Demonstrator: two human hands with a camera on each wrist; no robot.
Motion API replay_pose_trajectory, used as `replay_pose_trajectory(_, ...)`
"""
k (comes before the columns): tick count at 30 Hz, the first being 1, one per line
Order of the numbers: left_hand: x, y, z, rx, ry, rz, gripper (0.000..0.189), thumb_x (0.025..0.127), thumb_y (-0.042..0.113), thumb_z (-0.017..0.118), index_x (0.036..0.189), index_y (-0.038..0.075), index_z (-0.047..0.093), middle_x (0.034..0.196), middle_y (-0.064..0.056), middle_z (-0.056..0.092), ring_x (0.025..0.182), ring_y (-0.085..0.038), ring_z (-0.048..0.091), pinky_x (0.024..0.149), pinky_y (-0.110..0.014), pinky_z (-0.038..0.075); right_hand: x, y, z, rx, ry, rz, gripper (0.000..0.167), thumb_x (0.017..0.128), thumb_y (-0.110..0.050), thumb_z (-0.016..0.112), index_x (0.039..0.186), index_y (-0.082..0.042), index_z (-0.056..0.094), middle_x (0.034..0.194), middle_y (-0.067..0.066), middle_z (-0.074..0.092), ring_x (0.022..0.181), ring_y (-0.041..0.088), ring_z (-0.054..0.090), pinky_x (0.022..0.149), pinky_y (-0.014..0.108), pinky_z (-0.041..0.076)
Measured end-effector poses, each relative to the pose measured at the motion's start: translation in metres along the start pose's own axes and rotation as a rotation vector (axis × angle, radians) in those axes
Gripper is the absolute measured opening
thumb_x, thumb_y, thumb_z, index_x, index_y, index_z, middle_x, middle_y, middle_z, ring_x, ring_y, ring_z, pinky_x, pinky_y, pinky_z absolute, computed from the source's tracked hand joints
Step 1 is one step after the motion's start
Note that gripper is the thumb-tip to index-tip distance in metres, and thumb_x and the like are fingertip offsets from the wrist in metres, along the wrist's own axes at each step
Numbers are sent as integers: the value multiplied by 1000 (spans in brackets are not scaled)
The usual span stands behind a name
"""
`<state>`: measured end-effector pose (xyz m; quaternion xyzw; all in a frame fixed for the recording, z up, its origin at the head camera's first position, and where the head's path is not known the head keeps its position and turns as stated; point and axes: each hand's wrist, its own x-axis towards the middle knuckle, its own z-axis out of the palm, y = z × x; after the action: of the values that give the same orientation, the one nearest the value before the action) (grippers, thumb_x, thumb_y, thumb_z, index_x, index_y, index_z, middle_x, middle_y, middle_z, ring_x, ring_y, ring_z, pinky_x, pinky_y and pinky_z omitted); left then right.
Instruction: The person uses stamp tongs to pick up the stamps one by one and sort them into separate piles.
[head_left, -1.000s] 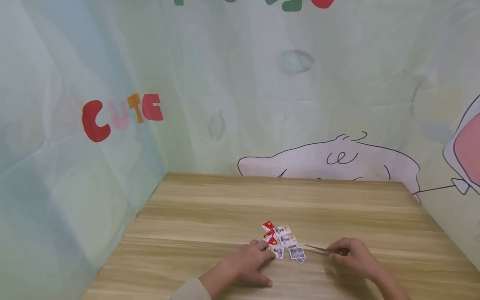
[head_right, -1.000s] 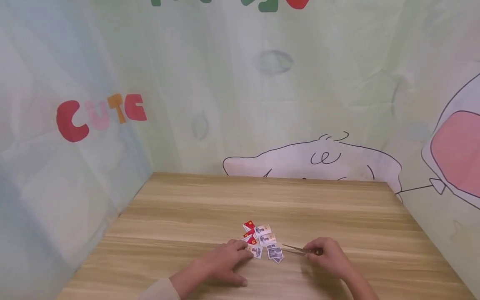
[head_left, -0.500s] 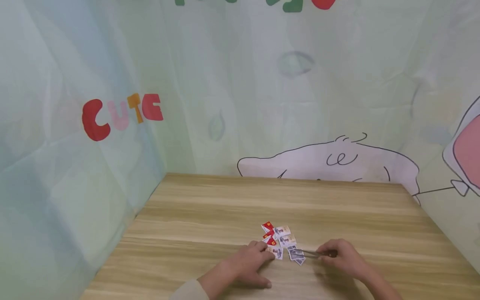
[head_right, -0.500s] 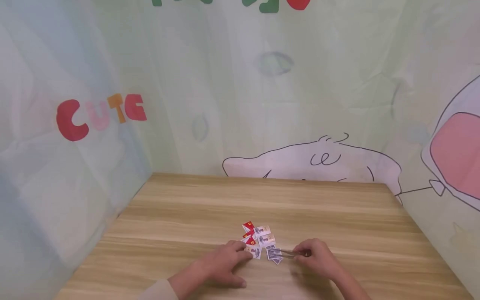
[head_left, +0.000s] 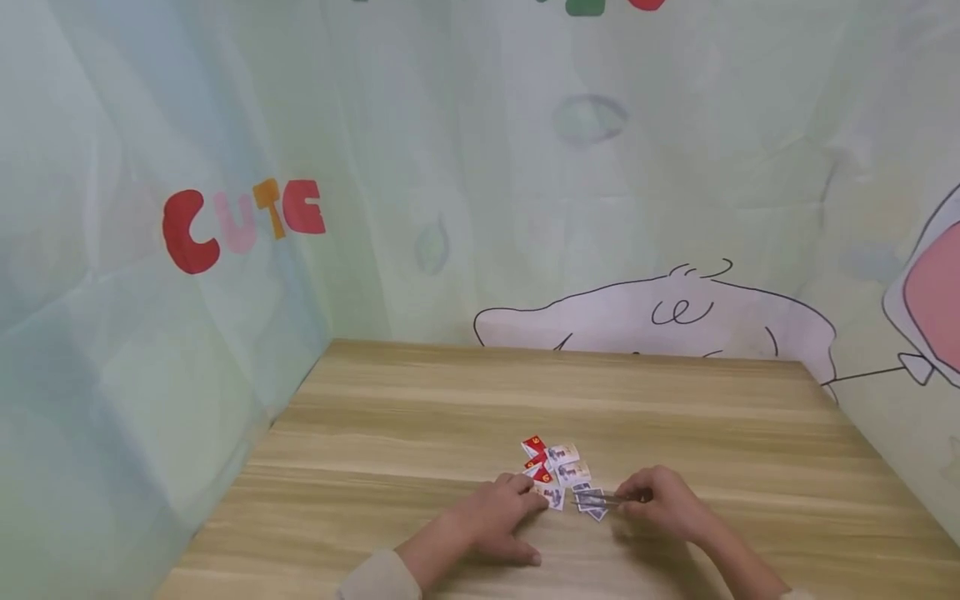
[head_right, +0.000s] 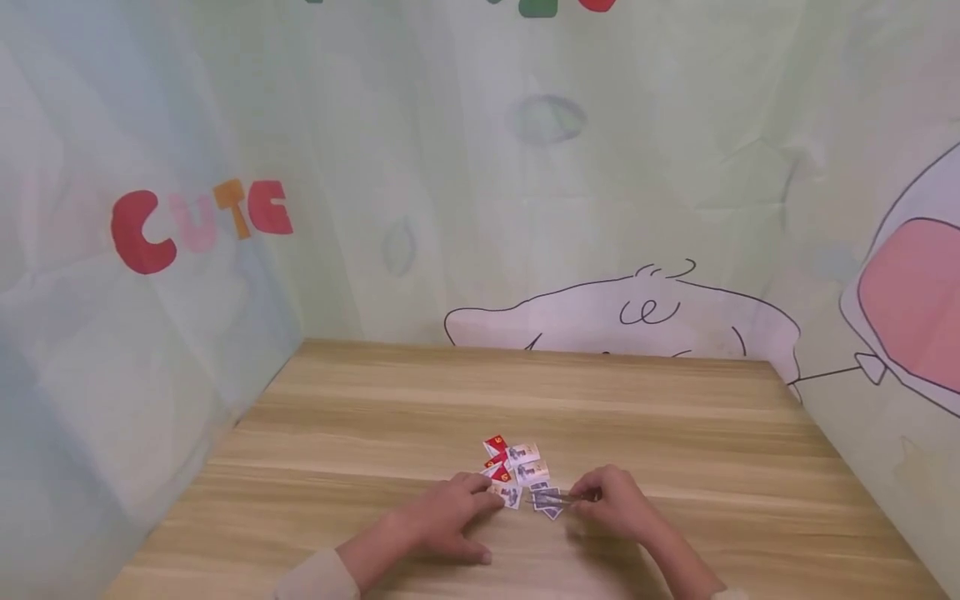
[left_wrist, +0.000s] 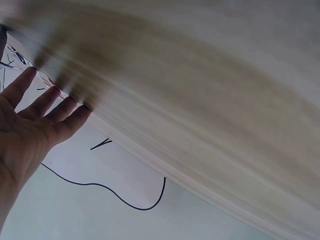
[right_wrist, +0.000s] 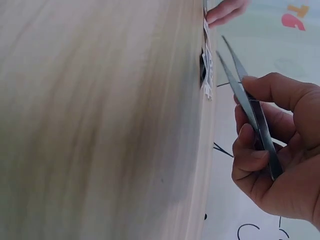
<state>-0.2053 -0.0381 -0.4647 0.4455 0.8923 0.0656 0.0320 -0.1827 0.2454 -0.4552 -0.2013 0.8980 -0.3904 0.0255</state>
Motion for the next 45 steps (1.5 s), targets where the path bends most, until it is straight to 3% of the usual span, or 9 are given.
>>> replay_pose_trajectory(14,1,0,0,-15,-22,-32,70,72,58,68,129,18,55,130,-6,47,118,-23,43,94,-36,39,4,1,9,15,-25,35,9,72,-2,71,82,-1,70,71,-4,61,60,8,48,52,24,42)
replay_pose_trajectory(22,0,1,-1,-15,-28,-36,70,73,57,68,130,18,54,129,-6,47,119,-22,43,95,-36,39,7,0,13,15,-28,53,11,72,-2,70,83,0,69,75,-1,63,65,12,52,58,25,45)
replay_pose_trajectory(37,0,0,0,-8,-25,-35,71,73,58,68,131,19,53,129,-6,47,118,-22,43,94,-38,40,12,-2,19,-28,16,14,5,74,-2,69,79,-2,68,76,0,63,65,9,49,59,25,42)
replay_pose_trajectory(45,-1,0,0,-23,-21,-31,70,73,56,69,130,19,54,130,-6,47,118,-22,43,94,-37,39,11,-2,19,-39,12,3,4,74,-2,69,78,-5,68,73,-7,61,66,7,50,62,27,42)
